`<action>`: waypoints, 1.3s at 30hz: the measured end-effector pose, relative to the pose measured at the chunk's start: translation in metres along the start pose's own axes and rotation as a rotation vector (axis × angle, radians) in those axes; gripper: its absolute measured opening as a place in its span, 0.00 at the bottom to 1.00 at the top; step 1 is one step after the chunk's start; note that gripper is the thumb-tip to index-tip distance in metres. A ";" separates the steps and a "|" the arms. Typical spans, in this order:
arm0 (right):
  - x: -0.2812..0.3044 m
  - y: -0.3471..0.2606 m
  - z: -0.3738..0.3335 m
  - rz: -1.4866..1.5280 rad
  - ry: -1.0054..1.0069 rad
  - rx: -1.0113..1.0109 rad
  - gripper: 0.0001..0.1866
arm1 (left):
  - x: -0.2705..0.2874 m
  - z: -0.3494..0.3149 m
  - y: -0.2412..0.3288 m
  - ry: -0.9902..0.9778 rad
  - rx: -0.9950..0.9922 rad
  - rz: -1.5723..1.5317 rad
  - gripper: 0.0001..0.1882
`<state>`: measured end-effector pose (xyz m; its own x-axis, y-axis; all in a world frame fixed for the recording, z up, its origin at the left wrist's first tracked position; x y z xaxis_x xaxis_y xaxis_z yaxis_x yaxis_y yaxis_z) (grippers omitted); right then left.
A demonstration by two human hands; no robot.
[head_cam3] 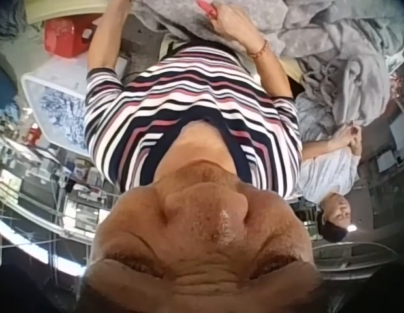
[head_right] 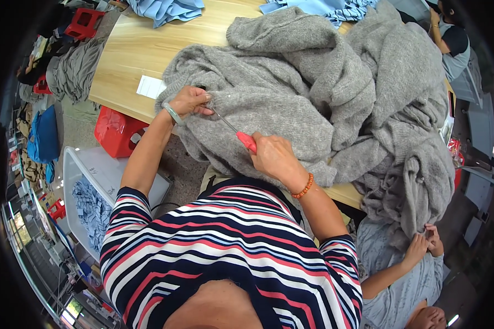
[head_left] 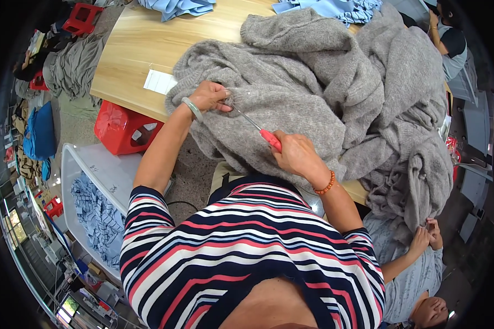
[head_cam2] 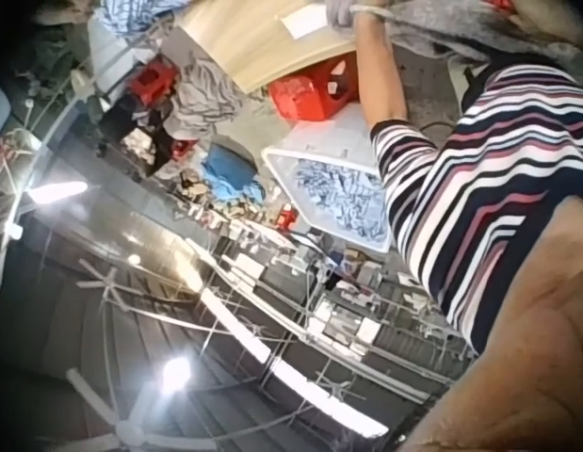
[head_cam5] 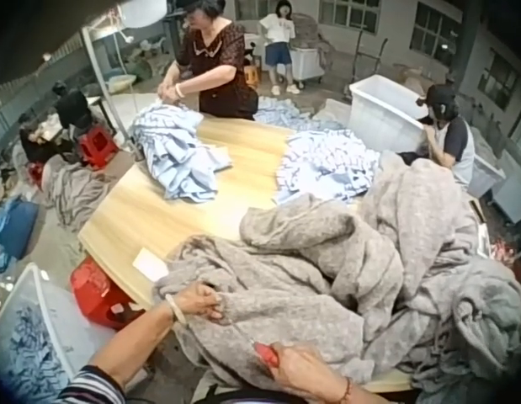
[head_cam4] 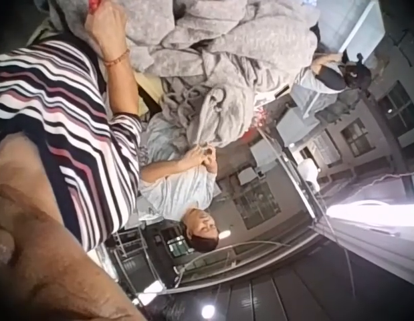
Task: Trimming loose threads from fabric pieces using scissors in a factory setting.
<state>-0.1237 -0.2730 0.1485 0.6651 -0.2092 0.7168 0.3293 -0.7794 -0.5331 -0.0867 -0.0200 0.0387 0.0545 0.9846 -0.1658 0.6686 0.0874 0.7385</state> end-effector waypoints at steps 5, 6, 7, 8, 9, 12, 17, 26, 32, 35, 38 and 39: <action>0.008 0.013 -0.013 0.078 0.089 0.008 0.12 | -0.014 -0.027 0.015 -0.154 0.109 0.270 0.09; 0.011 0.017 -0.016 0.123 0.153 0.038 0.12 | -0.019 -0.032 0.021 -0.156 0.109 0.272 0.09; 0.010 0.019 -0.021 0.122 0.151 0.043 0.12 | -0.028 -0.038 0.028 -0.187 0.072 0.368 0.13; 0.009 0.024 -0.025 0.134 0.160 0.041 0.13 | -0.037 -0.039 0.033 -0.223 0.032 0.466 0.17; 0.008 0.027 -0.028 0.146 0.169 0.038 0.13 | -0.043 -0.035 0.037 -0.211 0.051 0.454 0.25; 0.008 0.028 -0.035 0.159 0.198 0.036 0.10 | -0.053 -0.016 0.025 -0.159 0.120 0.248 0.27; 0.003 0.035 -0.041 0.053 0.142 -0.082 0.12 | -0.063 0.002 0.002 -0.096 0.161 0.019 0.15; -0.002 0.033 -0.046 0.009 0.098 -0.080 0.11 | -0.052 -0.011 -0.006 0.070 -0.063 0.045 0.12; 0.002 0.030 -0.044 -0.012 0.049 -0.060 0.11 | -0.051 -0.014 -0.010 0.072 -0.144 0.220 0.13; 0.003 0.030 -0.046 -0.004 0.013 -0.027 0.13 | -0.054 -0.022 -0.005 0.040 -0.169 0.353 0.13; 0.021 0.036 -0.044 0.125 0.101 -0.044 0.17 | -0.062 -0.043 0.000 -0.076 -0.243 0.397 0.15; 0.030 0.042 -0.040 0.240 0.196 -0.073 0.20 | -0.067 -0.052 -0.001 -0.176 -0.279 0.346 0.19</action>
<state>-0.1166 -0.3356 0.1655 0.5735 -0.4965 0.6516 0.1251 -0.7330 -0.6686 -0.1300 -0.0787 0.0829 0.3798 0.9246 0.0309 0.3652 -0.1805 0.9133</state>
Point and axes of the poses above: each hand's wrist, its own z-axis towards the middle knuckle, its own x-axis out of the back of the hand, y = z × x, the point moved 5 cm from there along z, towards the middle knuckle, and after that the axes turned 1 degree about y, right-handed, at the moved point
